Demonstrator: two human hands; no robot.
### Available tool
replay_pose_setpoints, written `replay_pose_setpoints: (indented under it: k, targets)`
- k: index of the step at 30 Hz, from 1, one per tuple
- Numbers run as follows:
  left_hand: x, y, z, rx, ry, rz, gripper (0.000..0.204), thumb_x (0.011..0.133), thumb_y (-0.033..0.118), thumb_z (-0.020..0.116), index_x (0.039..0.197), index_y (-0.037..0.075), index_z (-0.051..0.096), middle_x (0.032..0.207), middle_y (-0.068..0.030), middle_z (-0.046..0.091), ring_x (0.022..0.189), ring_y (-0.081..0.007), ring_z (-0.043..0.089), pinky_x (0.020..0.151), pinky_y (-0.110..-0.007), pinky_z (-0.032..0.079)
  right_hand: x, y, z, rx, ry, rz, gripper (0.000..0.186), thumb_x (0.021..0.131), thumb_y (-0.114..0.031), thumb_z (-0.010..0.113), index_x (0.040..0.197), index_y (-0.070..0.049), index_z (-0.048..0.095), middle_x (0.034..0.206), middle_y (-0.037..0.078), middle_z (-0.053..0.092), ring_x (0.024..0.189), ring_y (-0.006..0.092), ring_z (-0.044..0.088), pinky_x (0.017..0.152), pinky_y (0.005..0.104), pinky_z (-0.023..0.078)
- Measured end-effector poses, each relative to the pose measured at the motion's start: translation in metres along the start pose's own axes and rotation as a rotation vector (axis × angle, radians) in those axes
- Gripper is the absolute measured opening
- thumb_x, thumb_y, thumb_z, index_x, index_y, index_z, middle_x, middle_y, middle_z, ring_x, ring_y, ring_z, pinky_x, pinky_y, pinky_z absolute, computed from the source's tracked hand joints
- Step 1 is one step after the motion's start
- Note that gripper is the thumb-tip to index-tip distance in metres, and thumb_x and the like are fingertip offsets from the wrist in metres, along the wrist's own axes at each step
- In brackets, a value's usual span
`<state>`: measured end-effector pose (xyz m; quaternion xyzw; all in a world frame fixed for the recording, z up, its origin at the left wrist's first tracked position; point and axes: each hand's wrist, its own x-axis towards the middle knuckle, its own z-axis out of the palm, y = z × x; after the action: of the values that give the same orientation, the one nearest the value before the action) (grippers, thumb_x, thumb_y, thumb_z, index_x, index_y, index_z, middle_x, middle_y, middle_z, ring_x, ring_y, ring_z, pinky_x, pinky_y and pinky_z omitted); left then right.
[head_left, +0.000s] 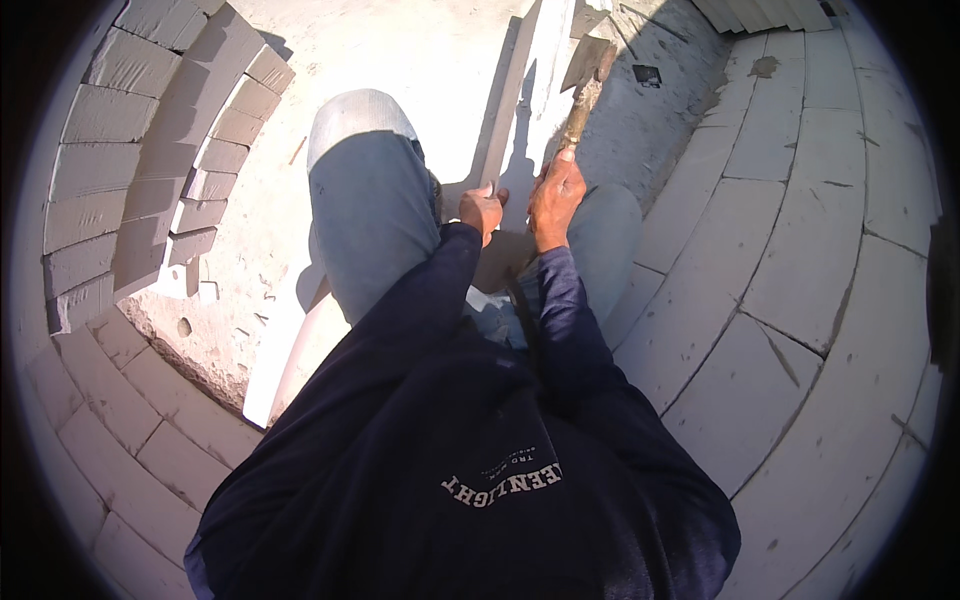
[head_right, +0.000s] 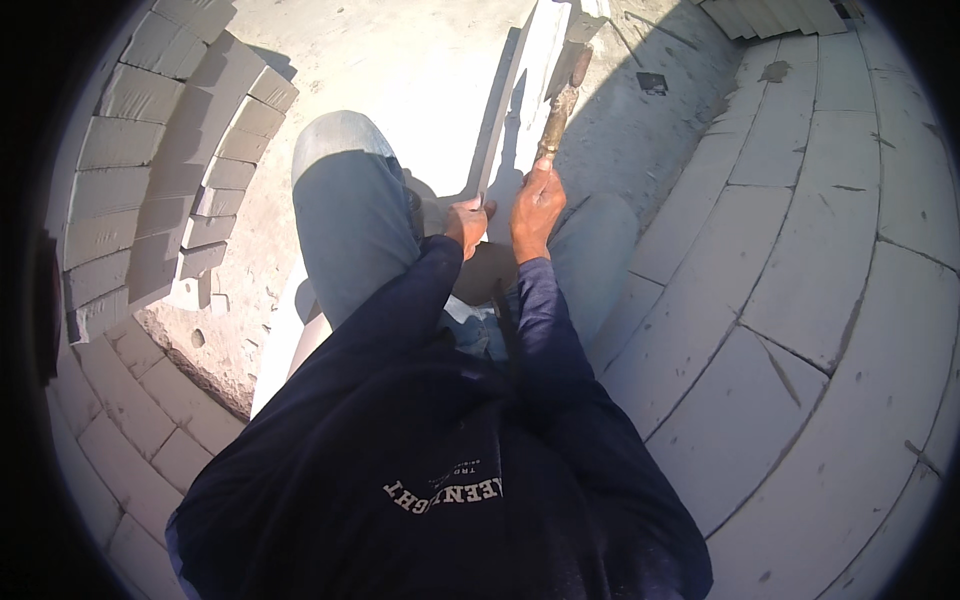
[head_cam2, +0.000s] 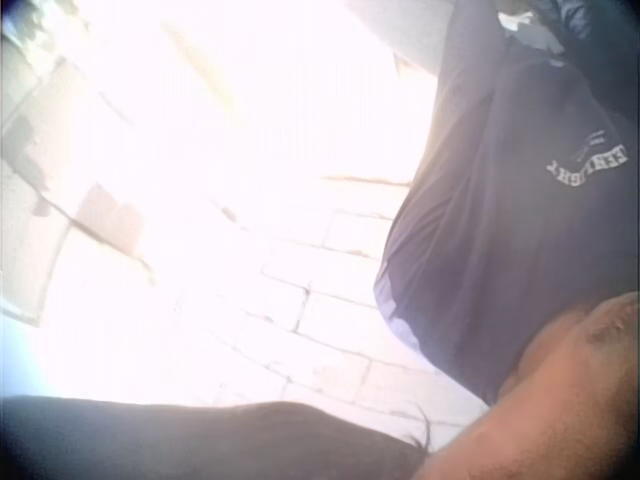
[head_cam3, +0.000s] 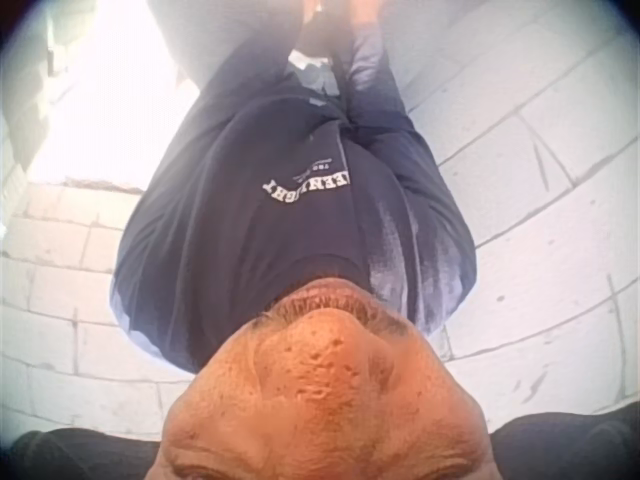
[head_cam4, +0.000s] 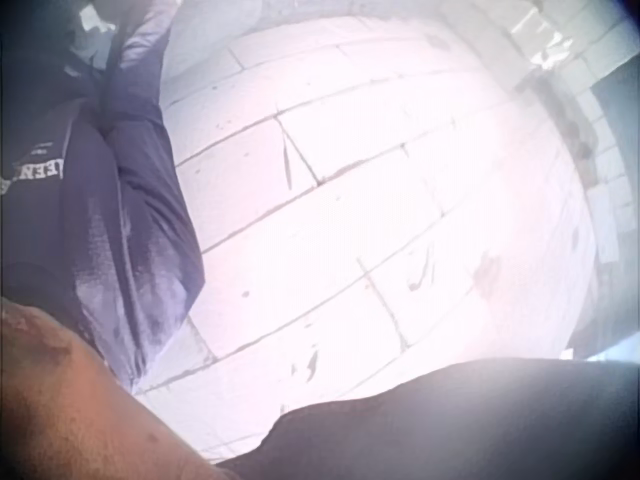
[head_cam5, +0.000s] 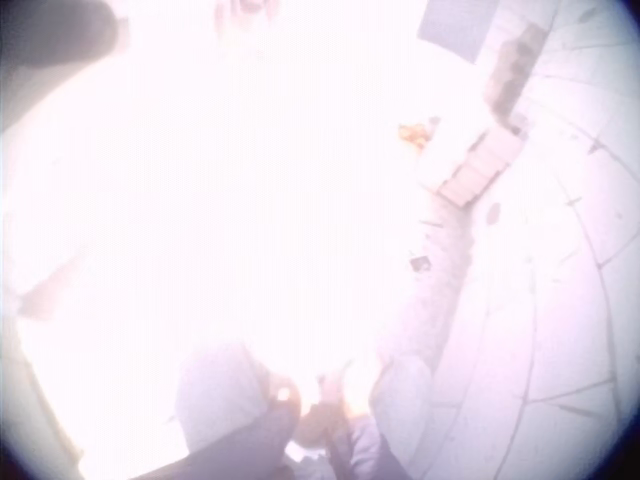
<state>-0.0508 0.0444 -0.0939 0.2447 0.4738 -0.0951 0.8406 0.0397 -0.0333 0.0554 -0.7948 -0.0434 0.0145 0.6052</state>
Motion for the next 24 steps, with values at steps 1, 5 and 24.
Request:
replay_pose_setpoints:
  k: [1,5,24]
  targets:
    - [0.011,-0.001,-0.012,-0.114,-0.033,-0.052,0.038,0.103,0.027,0.065,0.129,-0.001,0.066,0.115,-0.0174,0.074,0.1,-0.0203,0.071,0.084,-0.036,0.053,-0.001,0.008,0.007,-0.028,0.0,-0.042,0.059,0.108,-0.05,0.045,0.074,-0.002,0.052,0.052,0.002,0.044,0.036,0.0125,0.042,0.034,0.0329,0.034]
    - [-0.058,0.014,0.054,0.485,0.206,0.302,0.04,0.102,0.025,0.066,0.133,-0.001,0.065,0.11,-0.0138,0.075,0.095,-0.02,0.07,0.079,-0.036,0.053,0.002,0.053,-0.002,-0.196,0.013,0.089,0.061,0.108,-0.05,0.045,0.074,0.0,0.053,0.051,0.005,0.047,0.037,0.0144,0.044,0.035,0.0348,0.035]
    - [-0.029,0.005,0.036,0.4,0.071,0.223,0.038,0.101,0.028,0.066,0.124,-0.002,0.066,0.095,-0.003,0.075,0.087,-0.0144,0.068,0.082,-0.027,0.051,-0.01,0.033,-0.015,-0.141,-0.068,0.234,0.061,0.106,-0.055,0.048,0.074,-0.003,0.053,0.054,0.003,0.048,0.038,0.0131,0.045,0.034,0.0309,0.035]
